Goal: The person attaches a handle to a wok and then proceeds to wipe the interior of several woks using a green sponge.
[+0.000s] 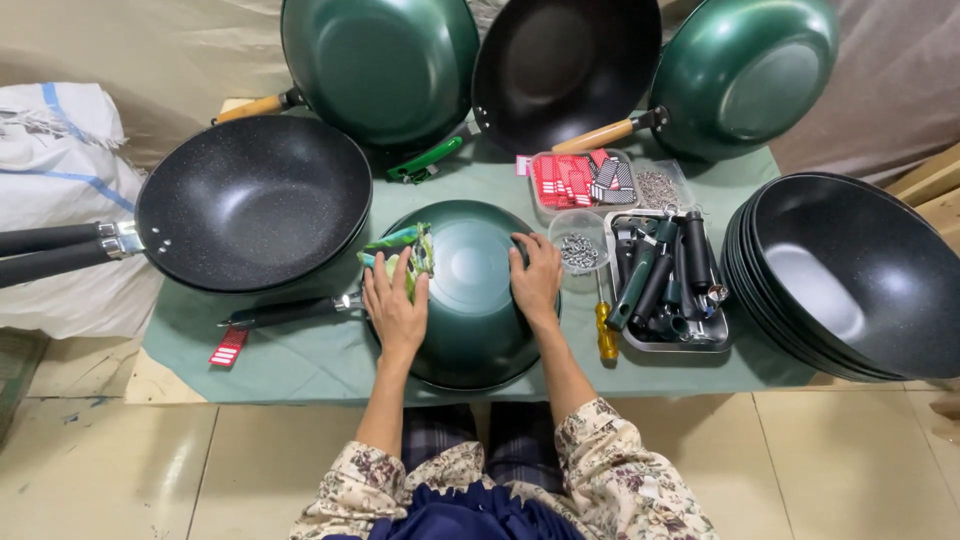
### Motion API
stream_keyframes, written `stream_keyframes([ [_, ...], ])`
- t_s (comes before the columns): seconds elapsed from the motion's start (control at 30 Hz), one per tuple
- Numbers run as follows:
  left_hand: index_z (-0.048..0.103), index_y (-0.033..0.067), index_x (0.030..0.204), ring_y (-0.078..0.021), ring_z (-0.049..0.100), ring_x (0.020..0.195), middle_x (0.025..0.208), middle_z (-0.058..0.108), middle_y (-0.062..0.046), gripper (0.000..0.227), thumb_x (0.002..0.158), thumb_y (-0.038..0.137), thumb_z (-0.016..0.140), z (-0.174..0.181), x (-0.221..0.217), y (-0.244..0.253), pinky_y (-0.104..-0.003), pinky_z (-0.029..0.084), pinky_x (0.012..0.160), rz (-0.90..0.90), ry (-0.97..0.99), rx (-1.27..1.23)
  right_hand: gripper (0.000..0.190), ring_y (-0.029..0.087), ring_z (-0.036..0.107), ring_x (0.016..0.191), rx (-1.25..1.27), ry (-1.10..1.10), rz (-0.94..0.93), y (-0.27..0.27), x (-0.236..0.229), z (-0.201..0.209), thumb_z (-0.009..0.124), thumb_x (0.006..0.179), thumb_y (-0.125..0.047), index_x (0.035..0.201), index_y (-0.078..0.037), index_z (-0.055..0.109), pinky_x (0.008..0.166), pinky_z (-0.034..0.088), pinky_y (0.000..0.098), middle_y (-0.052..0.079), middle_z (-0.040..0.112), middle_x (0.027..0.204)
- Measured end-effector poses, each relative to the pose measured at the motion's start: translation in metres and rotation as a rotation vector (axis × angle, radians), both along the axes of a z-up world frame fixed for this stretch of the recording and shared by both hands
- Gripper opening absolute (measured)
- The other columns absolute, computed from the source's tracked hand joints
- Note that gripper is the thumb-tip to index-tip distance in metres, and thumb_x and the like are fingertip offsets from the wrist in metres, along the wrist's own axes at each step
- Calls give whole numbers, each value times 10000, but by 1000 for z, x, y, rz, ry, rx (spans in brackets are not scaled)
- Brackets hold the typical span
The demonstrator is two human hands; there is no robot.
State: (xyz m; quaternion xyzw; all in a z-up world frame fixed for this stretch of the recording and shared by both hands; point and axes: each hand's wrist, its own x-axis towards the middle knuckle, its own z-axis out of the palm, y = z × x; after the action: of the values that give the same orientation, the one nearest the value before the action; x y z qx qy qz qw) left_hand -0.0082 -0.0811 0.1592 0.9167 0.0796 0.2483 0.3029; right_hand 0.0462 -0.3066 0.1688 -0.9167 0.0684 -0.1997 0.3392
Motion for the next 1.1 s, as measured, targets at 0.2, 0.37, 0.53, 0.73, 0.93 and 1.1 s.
stream_keyframes([
  [0.2,512,345,1507,-479,200,1494,1655,267,-121,477,1046,466,484,-20,-60,-20,-586,195,1172,-45,-224,-53,271,285,502,1315,10,14,19,0,-2,4,581,1012,-366,1259,-335,689,1069,410,513,31,584,1341],
  [0.37,389,198,1574,-521,41,1509,1687,85,-205,572,1044,399,468,-60,-101,-36,-652,104,1164,-94,-293,-119,270,308,503,1305,13,4,25,1,-3,6,584,1020,-350,1266,-317,689,1058,414,533,49,582,1338],
  [0.53,371,175,1585,-540,18,1507,1686,57,-241,608,1032,398,490,-57,-105,-46,-655,84,1160,-97,-320,2,273,305,511,1294,-19,10,26,0,-1,3,586,1019,-354,1272,-318,684,1046,426,536,47,581,1334],
  [0.73,492,416,1506,-528,252,1483,1636,345,-150,575,942,528,512,-26,-93,-75,-702,202,1129,-162,-444,408,273,305,480,1323,59,18,42,-6,3,-2,572,1030,-361,1276,-333,687,1083,374,552,36,565,1355],
  [0.93,498,440,1488,-481,320,1467,1611,400,-106,546,943,481,488,-25,-98,-101,-665,258,1121,-238,-450,492,351,313,521,1303,206,18,76,-13,-2,14,460,1084,-492,1217,-330,741,1123,360,531,49,622,1309],
  [1.1,470,438,1516,-455,301,1485,1612,408,-87,519,998,418,482,-29,-99,-97,-638,203,1149,-303,-449,482,369,284,552,1275,132,40,108,-14,-8,22,425,1090,-523,1247,-395,734,1096,420,483,17,644,1315],
])
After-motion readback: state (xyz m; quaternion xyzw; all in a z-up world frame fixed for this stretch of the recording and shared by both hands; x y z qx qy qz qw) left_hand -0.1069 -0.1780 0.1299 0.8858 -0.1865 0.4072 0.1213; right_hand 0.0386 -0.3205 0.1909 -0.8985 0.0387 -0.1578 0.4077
